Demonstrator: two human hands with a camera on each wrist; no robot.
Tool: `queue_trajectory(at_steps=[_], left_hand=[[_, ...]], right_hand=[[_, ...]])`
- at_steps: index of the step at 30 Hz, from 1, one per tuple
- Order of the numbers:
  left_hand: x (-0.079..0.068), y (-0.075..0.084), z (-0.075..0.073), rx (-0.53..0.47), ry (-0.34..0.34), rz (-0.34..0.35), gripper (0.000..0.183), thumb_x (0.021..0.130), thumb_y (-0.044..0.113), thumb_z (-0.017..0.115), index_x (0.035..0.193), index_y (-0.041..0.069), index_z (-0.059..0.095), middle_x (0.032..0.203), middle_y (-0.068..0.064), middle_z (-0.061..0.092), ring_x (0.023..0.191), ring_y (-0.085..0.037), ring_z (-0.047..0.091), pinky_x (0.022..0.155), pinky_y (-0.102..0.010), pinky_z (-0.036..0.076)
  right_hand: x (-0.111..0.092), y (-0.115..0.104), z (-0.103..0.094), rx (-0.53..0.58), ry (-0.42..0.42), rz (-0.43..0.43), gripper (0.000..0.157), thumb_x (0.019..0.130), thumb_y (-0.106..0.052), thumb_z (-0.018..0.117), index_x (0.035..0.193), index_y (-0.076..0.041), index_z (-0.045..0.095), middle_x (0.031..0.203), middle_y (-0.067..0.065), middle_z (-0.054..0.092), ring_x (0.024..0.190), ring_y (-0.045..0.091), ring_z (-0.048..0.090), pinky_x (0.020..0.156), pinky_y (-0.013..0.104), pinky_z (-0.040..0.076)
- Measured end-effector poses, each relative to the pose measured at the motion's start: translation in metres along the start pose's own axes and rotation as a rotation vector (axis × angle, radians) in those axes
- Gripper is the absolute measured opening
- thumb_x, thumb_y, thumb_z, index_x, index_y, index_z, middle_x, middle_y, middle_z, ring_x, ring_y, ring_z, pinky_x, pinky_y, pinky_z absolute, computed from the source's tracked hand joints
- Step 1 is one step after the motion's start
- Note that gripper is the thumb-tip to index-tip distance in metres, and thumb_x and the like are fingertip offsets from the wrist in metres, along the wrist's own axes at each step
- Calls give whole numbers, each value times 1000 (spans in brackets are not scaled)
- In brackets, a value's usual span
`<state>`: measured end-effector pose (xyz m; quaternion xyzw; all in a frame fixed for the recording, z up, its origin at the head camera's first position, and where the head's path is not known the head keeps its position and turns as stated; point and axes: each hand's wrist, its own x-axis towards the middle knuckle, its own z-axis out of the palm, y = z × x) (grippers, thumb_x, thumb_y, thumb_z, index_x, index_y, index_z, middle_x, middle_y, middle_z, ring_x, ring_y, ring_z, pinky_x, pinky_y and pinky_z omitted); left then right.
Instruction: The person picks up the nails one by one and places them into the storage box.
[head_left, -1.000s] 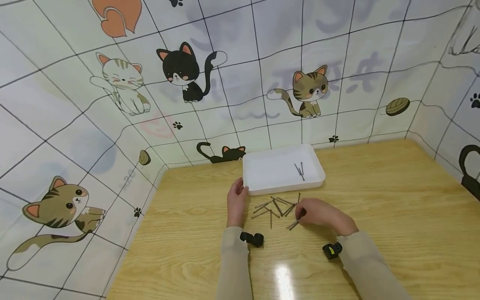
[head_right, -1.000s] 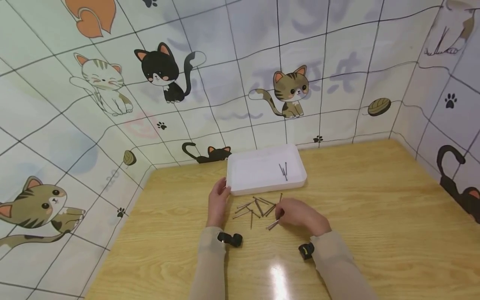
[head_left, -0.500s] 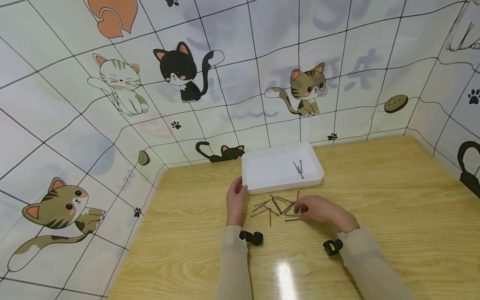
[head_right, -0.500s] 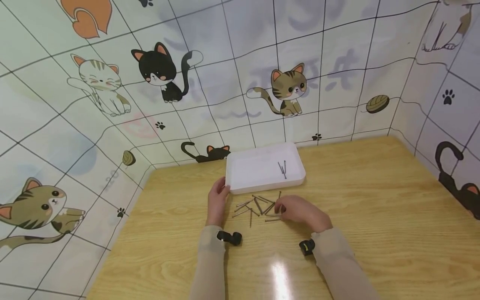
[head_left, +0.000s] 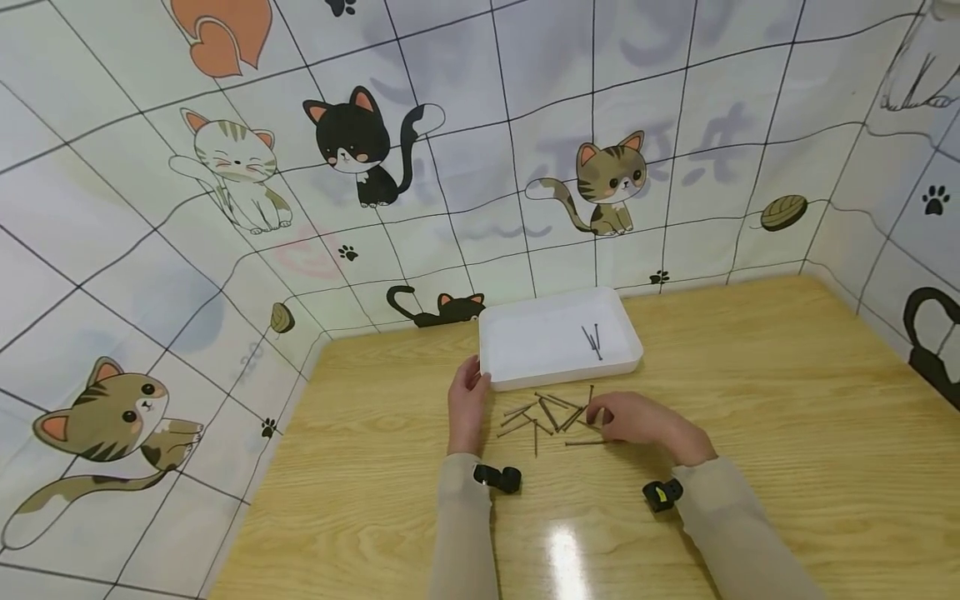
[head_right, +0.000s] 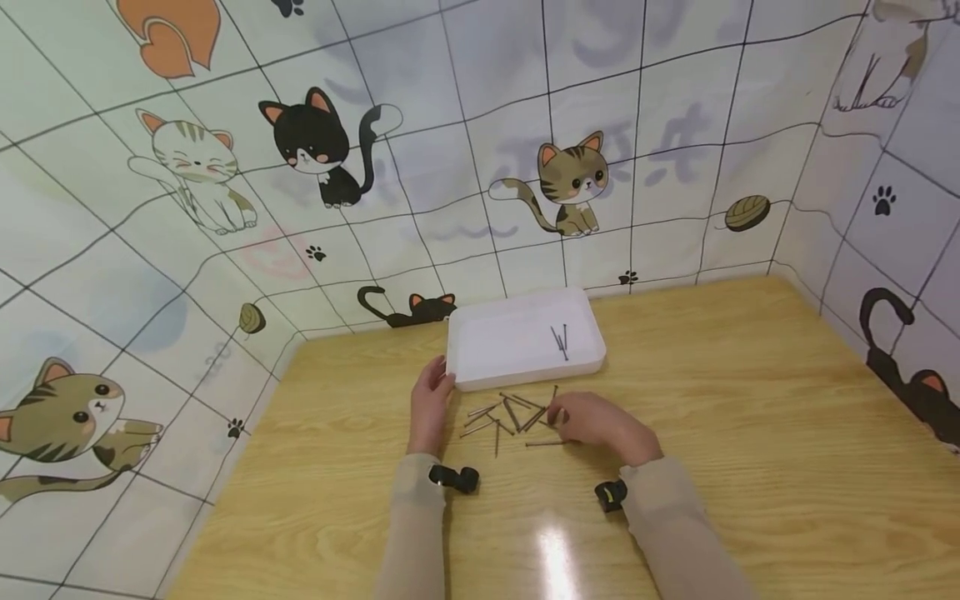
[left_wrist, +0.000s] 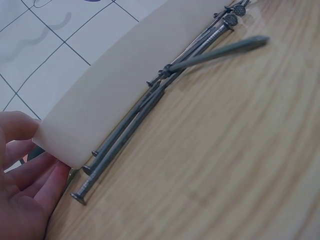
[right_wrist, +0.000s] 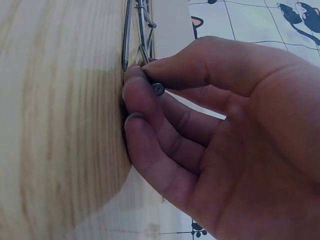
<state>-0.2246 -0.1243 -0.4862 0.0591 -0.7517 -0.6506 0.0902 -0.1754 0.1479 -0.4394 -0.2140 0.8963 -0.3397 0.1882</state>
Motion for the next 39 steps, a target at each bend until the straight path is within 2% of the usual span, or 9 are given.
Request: queue_trajectory(at_steps=[8, 21, 27, 34, 39], left_hand=[[1, -3, -2, 11, -3, 13, 42, 91, 23, 56, 133, 21, 48, 130, -2, 53, 117, -19, 50, 99, -38, 39], [1, -2, -1, 13, -2, -27, 42, 91, 26, 56, 132, 18, 52, 128, 0, 55, 116, -16, 50, 98, -36, 40], [1, -3, -1, 17, -4, -21, 42, 91, 26, 56, 132, 19, 51, 128, 0, 55, 117, -17, 50, 98, -37, 40], [1, -3, -1, 22, -2, -17, 42, 91, 27, 57, 132, 18, 52, 128, 0, 55, 117, -17, 50, 98, -37, 40], [1, -4, -1, 14, -4, -21, 41, 91, 26, 56, 132, 18, 52, 128, 0, 55, 117, -18, 50, 99, -38, 39]], right_hand=[[-1, -1, 0, 36, -33, -2, 31, 79, 4, 52, 108, -4, 60, 67, 3, 55, 57, 13, 50, 54, 27, 40], [-4, -2, -3, 52, -43, -12, 28, 82, 2, 51, 109, -4, 59, 69, 5, 58, 59, 15, 50, 56, 27, 40], [-3, 1, -4, 89, -47, 3, 37, 84, 4, 47, 119, -3, 55, 69, 6, 56, 58, 15, 49, 55, 29, 39], [-2, 4, -4, 185, -43, 25, 42, 87, 5, 44, 129, 1, 45, 81, 11, 58, 65, 19, 60, 61, 33, 50], [-3, 5, -4, 217, -34, 34, 50, 87, 5, 44, 137, 2, 36, 84, 13, 57, 65, 21, 62, 62, 34, 52]])
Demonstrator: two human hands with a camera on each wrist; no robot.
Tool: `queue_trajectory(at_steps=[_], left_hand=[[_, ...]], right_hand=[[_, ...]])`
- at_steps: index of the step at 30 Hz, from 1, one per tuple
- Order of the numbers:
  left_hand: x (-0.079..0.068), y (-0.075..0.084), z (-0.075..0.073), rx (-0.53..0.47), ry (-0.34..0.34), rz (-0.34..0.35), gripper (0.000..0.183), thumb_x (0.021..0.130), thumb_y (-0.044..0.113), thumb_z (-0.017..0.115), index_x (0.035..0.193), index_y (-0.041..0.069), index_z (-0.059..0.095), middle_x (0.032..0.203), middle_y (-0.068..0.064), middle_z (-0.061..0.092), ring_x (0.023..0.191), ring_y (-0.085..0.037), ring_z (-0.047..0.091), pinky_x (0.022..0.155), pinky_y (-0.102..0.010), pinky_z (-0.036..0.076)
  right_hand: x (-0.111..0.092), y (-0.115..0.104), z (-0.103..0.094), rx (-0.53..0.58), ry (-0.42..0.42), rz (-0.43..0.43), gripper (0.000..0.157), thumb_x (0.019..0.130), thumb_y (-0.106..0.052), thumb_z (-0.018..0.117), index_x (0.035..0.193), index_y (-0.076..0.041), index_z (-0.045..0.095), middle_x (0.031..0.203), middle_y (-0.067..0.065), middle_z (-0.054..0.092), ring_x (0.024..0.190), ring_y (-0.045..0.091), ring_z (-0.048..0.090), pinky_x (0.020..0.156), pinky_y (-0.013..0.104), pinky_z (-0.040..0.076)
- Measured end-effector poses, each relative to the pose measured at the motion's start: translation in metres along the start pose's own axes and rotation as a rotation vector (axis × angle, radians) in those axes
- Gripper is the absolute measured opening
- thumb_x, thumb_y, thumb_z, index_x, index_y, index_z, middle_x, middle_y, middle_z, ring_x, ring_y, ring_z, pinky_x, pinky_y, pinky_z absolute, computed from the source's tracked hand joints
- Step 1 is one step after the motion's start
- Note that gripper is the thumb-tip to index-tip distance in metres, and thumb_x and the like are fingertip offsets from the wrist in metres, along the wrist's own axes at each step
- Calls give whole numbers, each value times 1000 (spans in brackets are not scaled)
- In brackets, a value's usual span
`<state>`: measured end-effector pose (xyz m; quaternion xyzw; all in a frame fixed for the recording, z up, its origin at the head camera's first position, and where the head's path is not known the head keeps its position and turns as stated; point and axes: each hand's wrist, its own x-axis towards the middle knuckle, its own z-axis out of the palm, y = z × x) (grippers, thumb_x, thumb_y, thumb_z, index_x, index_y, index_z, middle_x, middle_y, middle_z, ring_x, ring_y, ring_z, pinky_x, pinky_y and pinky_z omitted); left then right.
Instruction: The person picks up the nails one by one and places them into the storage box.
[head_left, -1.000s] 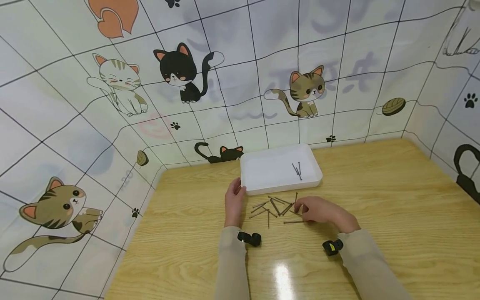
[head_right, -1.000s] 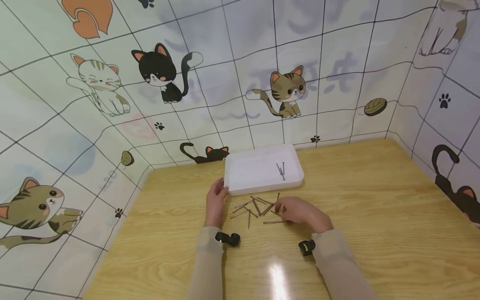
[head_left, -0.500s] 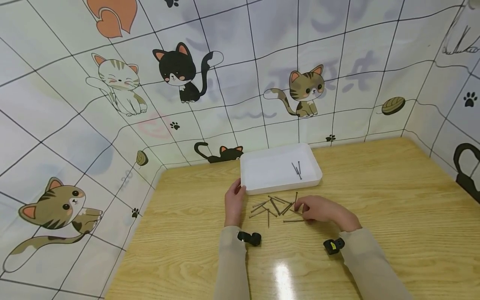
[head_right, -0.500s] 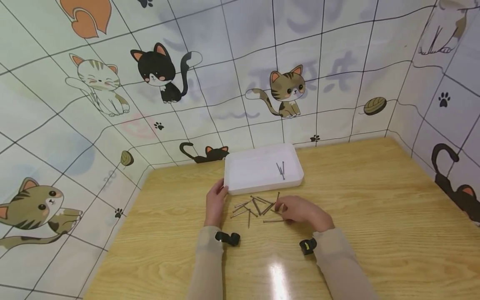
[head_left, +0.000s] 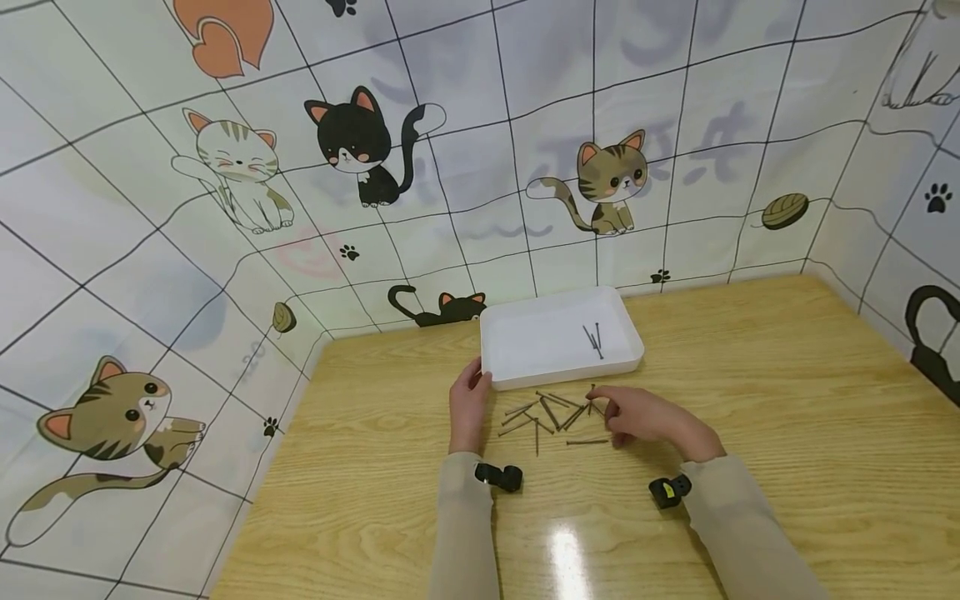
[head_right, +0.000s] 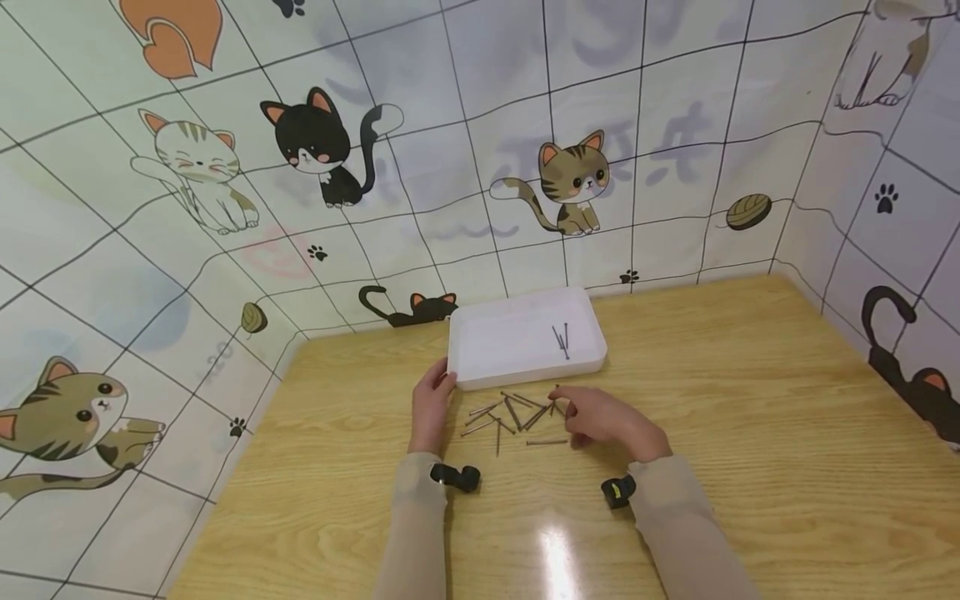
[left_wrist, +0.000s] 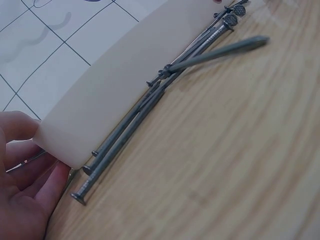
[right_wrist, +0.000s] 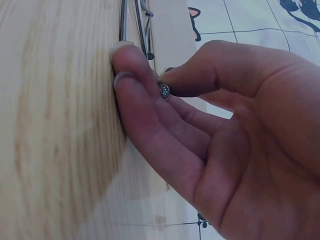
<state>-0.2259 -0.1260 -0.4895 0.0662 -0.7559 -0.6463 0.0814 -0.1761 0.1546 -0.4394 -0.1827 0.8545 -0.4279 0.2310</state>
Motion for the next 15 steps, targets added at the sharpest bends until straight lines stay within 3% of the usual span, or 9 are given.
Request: queue_trajectory(at_steps=[15], left_hand=[[0, -1, 0, -18, -2, 6, 41, 91, 24, 57, 131, 17, 53, 126, 0, 56, 116, -17, 51, 97, -37, 40]], right_hand=[[3, 7, 0, 36, 20, -2, 50, 85, 3, 49, 134, 1, 38, 81, 11, 58, 65, 21, 61, 60, 34, 52]])
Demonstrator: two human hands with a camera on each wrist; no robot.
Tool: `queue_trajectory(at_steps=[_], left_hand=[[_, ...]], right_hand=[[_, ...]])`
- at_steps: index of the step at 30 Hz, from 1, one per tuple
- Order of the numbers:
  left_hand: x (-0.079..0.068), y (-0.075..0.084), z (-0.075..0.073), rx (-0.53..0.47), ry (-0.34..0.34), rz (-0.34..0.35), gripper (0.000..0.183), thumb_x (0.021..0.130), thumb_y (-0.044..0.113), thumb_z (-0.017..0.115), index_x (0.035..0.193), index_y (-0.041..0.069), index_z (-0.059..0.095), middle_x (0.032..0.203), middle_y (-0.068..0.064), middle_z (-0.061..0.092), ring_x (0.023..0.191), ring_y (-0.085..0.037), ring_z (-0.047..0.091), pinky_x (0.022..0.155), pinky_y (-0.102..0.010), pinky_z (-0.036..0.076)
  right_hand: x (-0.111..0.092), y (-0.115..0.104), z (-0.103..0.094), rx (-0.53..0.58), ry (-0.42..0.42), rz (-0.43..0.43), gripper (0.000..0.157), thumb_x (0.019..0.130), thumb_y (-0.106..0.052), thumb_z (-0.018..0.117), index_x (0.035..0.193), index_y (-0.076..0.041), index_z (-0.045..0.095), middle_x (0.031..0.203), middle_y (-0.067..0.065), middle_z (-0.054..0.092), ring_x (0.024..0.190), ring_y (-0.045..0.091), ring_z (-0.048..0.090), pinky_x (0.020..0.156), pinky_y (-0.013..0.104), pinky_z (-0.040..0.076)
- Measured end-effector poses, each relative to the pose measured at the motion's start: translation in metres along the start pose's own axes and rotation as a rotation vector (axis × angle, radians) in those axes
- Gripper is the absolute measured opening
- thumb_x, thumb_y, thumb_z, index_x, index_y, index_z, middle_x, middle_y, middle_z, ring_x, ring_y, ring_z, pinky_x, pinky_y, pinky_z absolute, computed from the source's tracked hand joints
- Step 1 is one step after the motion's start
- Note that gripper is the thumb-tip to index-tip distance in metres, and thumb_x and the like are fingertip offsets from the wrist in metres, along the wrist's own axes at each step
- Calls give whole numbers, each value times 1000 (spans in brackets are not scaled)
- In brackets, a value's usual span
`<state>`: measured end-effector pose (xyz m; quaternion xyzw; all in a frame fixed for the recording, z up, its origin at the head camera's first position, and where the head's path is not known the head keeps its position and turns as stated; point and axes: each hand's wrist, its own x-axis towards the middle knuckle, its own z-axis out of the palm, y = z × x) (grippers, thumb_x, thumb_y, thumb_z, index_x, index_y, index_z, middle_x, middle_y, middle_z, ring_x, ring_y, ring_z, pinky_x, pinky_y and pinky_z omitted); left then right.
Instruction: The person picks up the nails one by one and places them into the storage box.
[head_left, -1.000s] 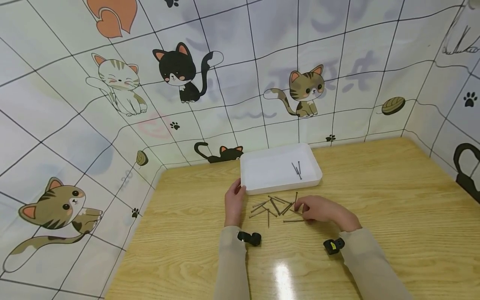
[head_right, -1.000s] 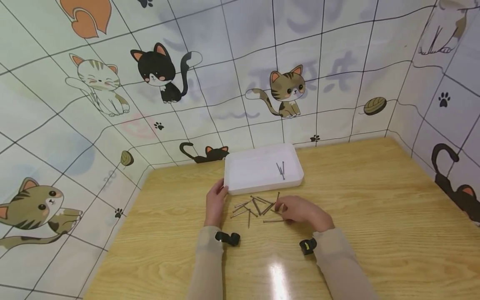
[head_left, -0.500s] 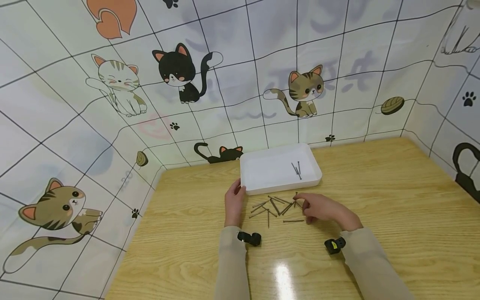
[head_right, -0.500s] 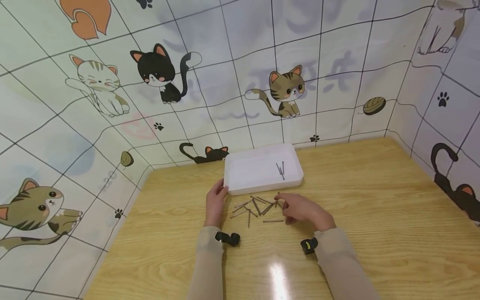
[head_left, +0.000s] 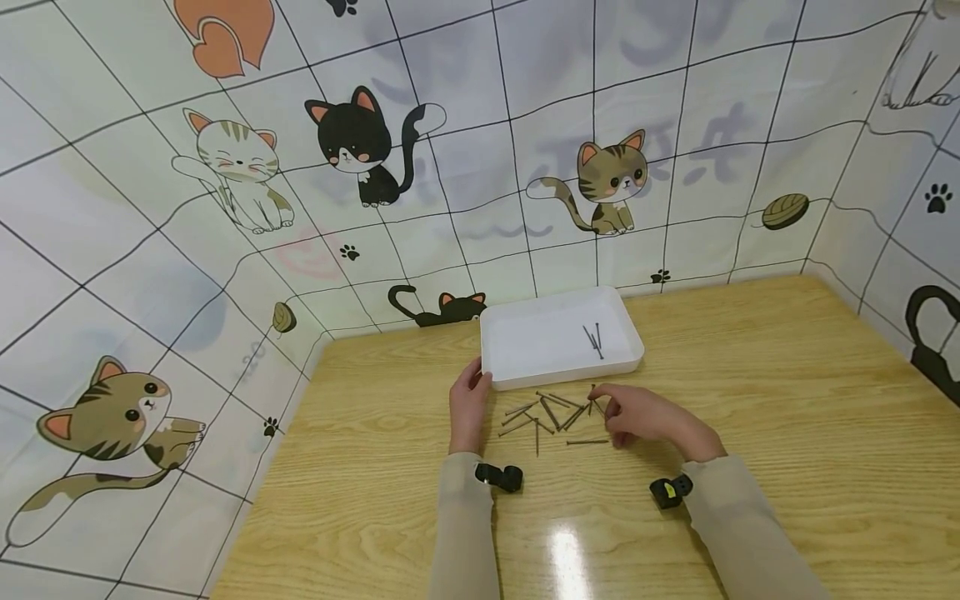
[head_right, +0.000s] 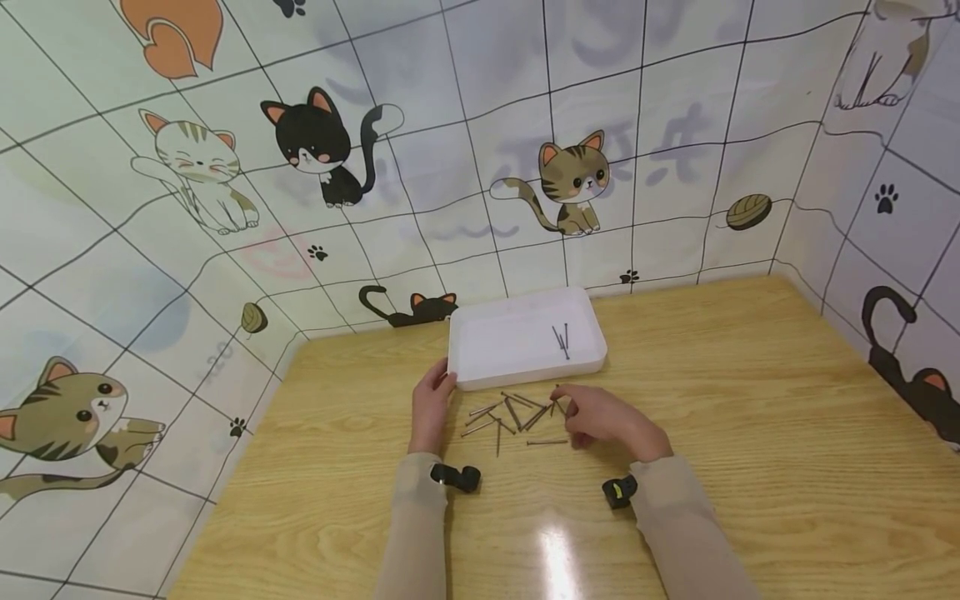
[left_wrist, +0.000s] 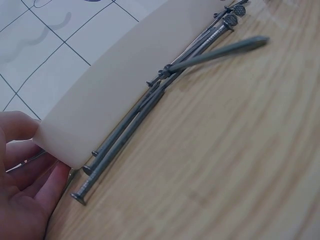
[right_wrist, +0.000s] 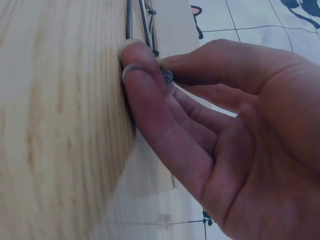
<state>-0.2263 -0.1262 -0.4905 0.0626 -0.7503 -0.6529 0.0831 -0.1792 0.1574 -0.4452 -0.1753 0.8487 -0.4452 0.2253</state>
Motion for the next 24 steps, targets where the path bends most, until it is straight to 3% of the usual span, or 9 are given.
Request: queue_trajectory(at_steps=[10, 24], left_hand=[[-1, 1, 0, -3, 1, -4, 42, 91, 24, 57, 131, 17, 52, 128, 0, 55, 117, -17, 50, 98, -37, 40], [0, 0, 0, 15, 5, 1, 40, 91, 26, 56, 131, 19, 53, 129, 0, 55, 118, -17, 50, 98, -37, 40]], right_hand=[[2, 1, -2, -168, 76, -38, 45, 84, -4, 59, 127, -3, 48, 79, 2, 61, 65, 14, 51, 58, 29, 42], [3, 2, -2, -124, 102, -32, 46, 84, -4, 59, 128, 0, 48, 80, 3, 63, 66, 15, 54, 59, 30, 45]])
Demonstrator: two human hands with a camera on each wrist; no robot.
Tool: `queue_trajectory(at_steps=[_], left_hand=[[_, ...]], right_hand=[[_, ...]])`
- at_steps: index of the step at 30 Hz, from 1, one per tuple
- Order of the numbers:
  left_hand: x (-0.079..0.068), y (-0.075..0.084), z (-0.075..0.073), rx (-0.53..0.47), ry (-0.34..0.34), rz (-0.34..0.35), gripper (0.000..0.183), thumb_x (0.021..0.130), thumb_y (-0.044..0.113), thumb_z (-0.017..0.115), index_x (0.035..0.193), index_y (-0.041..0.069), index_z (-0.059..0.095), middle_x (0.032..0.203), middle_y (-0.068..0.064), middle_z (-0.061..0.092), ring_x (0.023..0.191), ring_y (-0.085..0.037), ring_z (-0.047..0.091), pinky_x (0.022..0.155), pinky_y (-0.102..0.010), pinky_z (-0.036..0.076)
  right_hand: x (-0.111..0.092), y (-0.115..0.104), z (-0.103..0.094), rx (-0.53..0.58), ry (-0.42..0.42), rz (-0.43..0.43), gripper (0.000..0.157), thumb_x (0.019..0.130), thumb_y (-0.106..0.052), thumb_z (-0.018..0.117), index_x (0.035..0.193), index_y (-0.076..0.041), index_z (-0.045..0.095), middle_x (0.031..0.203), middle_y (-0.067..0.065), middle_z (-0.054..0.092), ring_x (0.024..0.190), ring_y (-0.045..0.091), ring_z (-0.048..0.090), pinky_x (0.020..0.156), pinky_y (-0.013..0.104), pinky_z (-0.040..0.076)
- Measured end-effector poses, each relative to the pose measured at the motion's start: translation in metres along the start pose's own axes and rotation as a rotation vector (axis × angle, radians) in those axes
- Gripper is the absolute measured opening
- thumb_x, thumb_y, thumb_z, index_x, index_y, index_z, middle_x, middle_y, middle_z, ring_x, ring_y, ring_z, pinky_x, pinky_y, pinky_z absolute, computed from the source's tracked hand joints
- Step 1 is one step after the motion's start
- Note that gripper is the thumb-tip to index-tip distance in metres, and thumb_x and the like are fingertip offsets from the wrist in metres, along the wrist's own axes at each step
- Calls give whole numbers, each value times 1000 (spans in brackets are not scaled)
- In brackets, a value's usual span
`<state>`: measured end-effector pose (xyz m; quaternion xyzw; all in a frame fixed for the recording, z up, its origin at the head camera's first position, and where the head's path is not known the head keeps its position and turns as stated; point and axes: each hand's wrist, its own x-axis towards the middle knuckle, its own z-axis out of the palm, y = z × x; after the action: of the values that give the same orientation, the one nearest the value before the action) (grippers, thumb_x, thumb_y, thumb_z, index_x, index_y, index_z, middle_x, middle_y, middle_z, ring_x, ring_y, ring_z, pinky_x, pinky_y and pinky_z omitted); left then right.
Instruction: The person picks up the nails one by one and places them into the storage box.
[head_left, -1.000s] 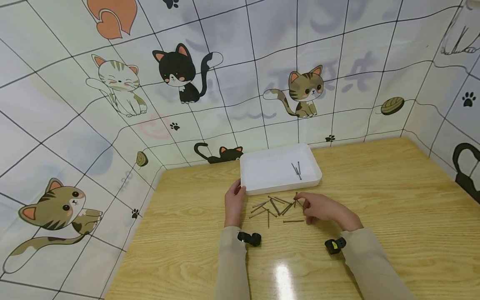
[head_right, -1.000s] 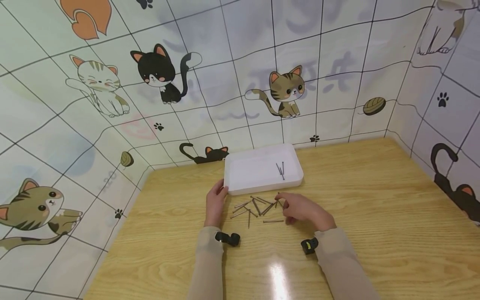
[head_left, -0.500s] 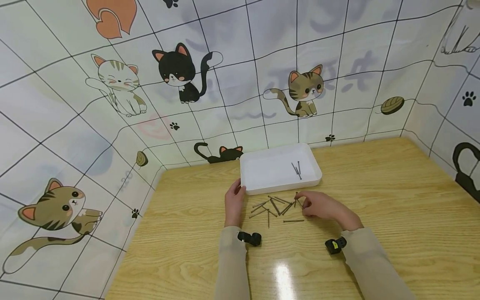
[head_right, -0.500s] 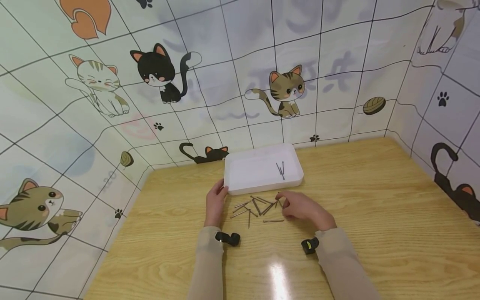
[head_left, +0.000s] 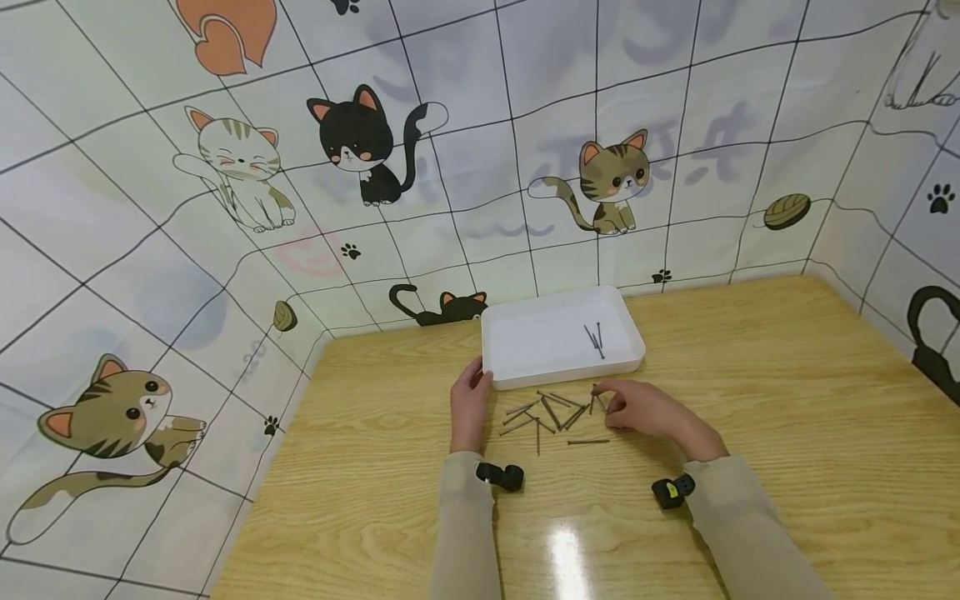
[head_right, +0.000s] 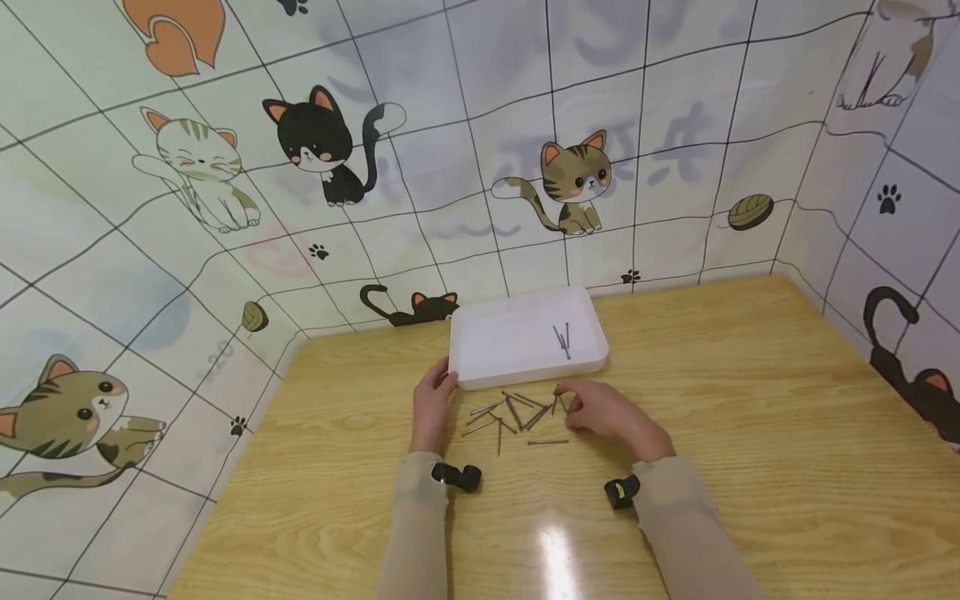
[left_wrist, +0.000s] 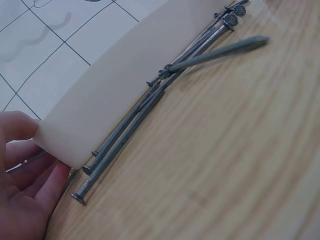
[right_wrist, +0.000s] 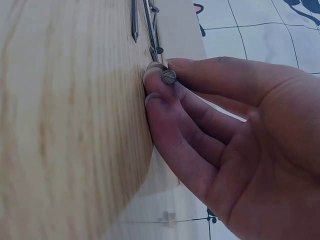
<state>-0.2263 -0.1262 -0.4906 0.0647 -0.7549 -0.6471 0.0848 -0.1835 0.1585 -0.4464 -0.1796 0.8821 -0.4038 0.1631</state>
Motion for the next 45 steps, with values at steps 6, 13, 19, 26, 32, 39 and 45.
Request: queue_trajectory(at_steps=[6, 13, 19, 26, 32, 39, 45], left_hand=[[-2, 3, 0, -10, -3, 1, 41, 92, 25, 56, 131, 17, 52, 128, 0, 55, 117, -17, 50, 99, -37, 39], [-2, 2, 0, -18, -12, 8, 41, 92, 24, 55, 132, 15, 51, 128, -3, 55, 116, -18, 50, 97, -37, 41], [-2, 3, -1, -25, -15, 1, 41, 92, 24, 55, 133, 17, 51, 129, -1, 54, 117, -17, 50, 97, -37, 40], [-3, 2, -1, -23, -15, -4, 42, 92, 23, 55, 133, 15, 50, 130, -2, 54, 118, -18, 50, 98, -37, 40], [-3, 4, -1, -14, -12, 3, 43, 92, 22, 55, 133, 13, 50, 130, -5, 53, 118, -19, 50, 98, -38, 40], [-4, 6, 0, -19, -19, -5, 43, 92, 22, 55, 134, 13, 49, 131, -4, 53, 119, -19, 49, 99, -38, 39], [-5, 9, -1, -13, -16, -3, 42, 92, 21, 55, 133, 13, 50, 130, -5, 54, 118, -19, 50, 98, -37, 40]], right_hand=[[0, 1, -1, 7, 22, 15, 48, 85, -6, 59, 131, -1, 46, 81, 3, 63, 68, 16, 55, 60, 29, 44], [-1, 2, -3, 20, 32, 13, 49, 86, -6, 59, 133, 0, 44, 85, 5, 63, 70, 16, 55, 60, 29, 45], [2, 1, -3, 49, 70, -12, 46, 86, -6, 59, 130, -1, 47, 86, 5, 63, 70, 18, 56, 59, 31, 46], [0, -3, -5, 34, 129, -19, 47, 88, -8, 57, 133, -2, 44, 92, 9, 62, 75, 15, 60, 64, 30, 49], [2, -6, -9, 23, 225, -18, 50, 90, -11, 57, 136, -6, 41, 100, 12, 62, 80, 15, 62, 66, 31, 50], [11, -5, -10, 61, 292, -26, 50, 90, -15, 57, 137, -9, 40, 102, 11, 63, 83, 17, 63, 69, 33, 51], [27, -5, -16, 260, 320, -33, 54, 91, -14, 57, 140, -7, 35, 105, 18, 61, 90, 28, 64, 80, 40, 52]])
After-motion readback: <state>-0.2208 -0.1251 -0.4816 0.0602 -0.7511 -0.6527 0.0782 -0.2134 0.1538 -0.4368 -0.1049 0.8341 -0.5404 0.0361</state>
